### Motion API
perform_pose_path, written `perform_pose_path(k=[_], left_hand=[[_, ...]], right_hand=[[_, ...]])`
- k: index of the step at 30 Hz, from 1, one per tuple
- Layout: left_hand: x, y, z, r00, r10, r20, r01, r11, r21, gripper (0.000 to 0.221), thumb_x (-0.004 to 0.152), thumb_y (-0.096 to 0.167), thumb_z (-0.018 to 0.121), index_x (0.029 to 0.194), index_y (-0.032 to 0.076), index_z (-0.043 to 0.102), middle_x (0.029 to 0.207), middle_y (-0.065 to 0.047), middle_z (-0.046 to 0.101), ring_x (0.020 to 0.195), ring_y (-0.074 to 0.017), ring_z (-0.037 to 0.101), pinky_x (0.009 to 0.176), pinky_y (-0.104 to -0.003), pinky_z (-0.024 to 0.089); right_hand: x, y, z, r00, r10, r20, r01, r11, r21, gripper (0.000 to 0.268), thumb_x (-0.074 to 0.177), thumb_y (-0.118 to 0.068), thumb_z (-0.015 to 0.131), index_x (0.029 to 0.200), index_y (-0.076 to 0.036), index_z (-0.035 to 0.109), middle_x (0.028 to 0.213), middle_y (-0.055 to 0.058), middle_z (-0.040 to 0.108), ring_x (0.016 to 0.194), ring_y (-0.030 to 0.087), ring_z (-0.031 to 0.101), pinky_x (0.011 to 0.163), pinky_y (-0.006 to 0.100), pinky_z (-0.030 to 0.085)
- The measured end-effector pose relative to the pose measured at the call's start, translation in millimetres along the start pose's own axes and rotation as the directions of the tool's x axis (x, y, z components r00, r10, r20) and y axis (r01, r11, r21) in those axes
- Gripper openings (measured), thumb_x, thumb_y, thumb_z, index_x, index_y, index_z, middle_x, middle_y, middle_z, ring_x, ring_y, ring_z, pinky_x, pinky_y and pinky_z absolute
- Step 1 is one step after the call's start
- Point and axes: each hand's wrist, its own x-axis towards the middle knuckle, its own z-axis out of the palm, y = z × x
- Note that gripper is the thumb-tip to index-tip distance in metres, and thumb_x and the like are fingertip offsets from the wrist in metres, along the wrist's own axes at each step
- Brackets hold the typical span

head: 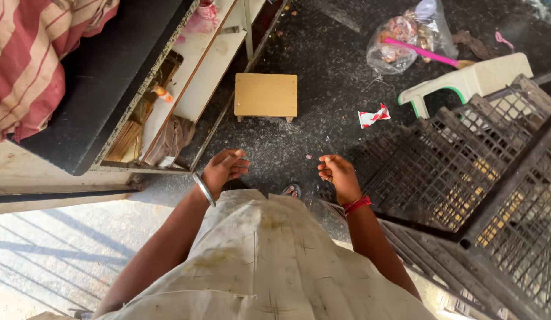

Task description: The person sweeps the floor of a bakery with a small broom, gathering debris near a plastic bag, and moves several metal bread racks to clean the area beneath them.

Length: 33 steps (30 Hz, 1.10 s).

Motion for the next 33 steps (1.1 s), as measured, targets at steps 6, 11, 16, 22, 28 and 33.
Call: perform_pose_path(k=[6, 11, 16, 22, 28, 33], left_hand=[[28.8, -1.5, 13.1, 0.993, -0.112, -0.026, 0.108, 0.984, -0.143, 0.036, 0.098, 0.038, 0.062, 0.120, 0.011, 0.065, 0.104, -0.006, 0.074, 0.089, -0.0158, 0.069, 0.078, -0.030, 0.050], [57.3, 40.1, 14.9, 0.997, -0.072, -0.024, 0.069, 0.991, -0.111, 0.036, 0.098, 0.038, 0.062, 0.121, 0.010, 0.065, 0.106, -0.007, 0.074, 0.091, -0.0160, 0.068, 0.080, -0.031, 0.051], [79.7, 93.2, 11.5, 0.995, -0.041, 0.090, 0.057, 0.981, -0.184, 0.037, 0.099, 0.037, 0.053, 0.124, 0.012, 0.063, 0.110, -0.007, 0.074, 0.094, -0.0154, 0.069, 0.084, -0.031, 0.052], [174.4, 140.6, -29.8, 0.967, -0.198, 0.158, 0.216, 0.971, -0.101, 0.038, 0.104, 0.038, 0.052, 0.124, 0.007, 0.062, 0.108, -0.011, 0.073, 0.093, -0.0183, 0.068, 0.084, -0.034, 0.052], [291.8, 238.1, -44.5, 0.956, -0.037, 0.290, 0.031, 0.999, 0.026, 0.038, 0.103, 0.038, 0.053, 0.124, 0.008, 0.062, 0.107, -0.009, 0.074, 0.094, -0.0165, 0.069, 0.087, -0.032, 0.053], [353.7, 298.1, -35.5, 0.907, -0.100, 0.408, 0.045, 0.989, 0.142, 0.038, 0.103, 0.040, 0.055, 0.123, 0.009, 0.061, 0.109, -0.006, 0.073, 0.095, -0.0141, 0.067, 0.085, -0.031, 0.049]], right_hand=[[17.0, 5.7, 9.9, 0.995, 0.052, 0.089, -0.059, 0.996, 0.071, 0.022, 0.102, -0.022, 0.058, 0.107, -0.004, 0.069, 0.088, 0.005, 0.070, 0.075, 0.014, 0.064, 0.067, 0.029, 0.050], [39.0, 5.1, 15.0, 0.981, 0.124, 0.147, -0.145, 0.980, 0.137, 0.020, 0.100, -0.019, 0.058, 0.105, -0.004, 0.070, 0.086, 0.006, 0.070, 0.072, 0.015, 0.063, 0.067, 0.029, 0.050], [96.3, -2.3, 18.4, 0.975, 0.217, 0.049, -0.222, 0.962, 0.157, 0.020, 0.100, -0.019, 0.059, 0.104, -0.003, 0.070, 0.084, 0.005, 0.068, 0.070, 0.014, 0.061, 0.063, 0.030, 0.048], [197.9, -52.8, 50.3, 0.988, 0.127, -0.089, -0.116, 0.986, 0.121, 0.020, 0.100, -0.017, 0.057, 0.105, -0.002, 0.069, 0.085, 0.007, 0.069, 0.071, 0.015, 0.064, 0.065, 0.028, 0.049], [257.5, -136.8, 91.2, 0.979, 0.159, -0.129, -0.151, 0.986, 0.067, 0.024, 0.100, -0.021, 0.057, 0.107, -0.003, 0.069, 0.088, 0.007, 0.069, 0.074, 0.015, 0.064, 0.068, 0.029, 0.049], [282.6, -175.2, 93.4, 0.964, 0.085, -0.251, -0.055, 0.991, 0.126, 0.025, 0.101, -0.024, 0.056, 0.111, -0.004, 0.067, 0.090, 0.005, 0.070, 0.078, 0.015, 0.064, 0.074, 0.029, 0.051]])
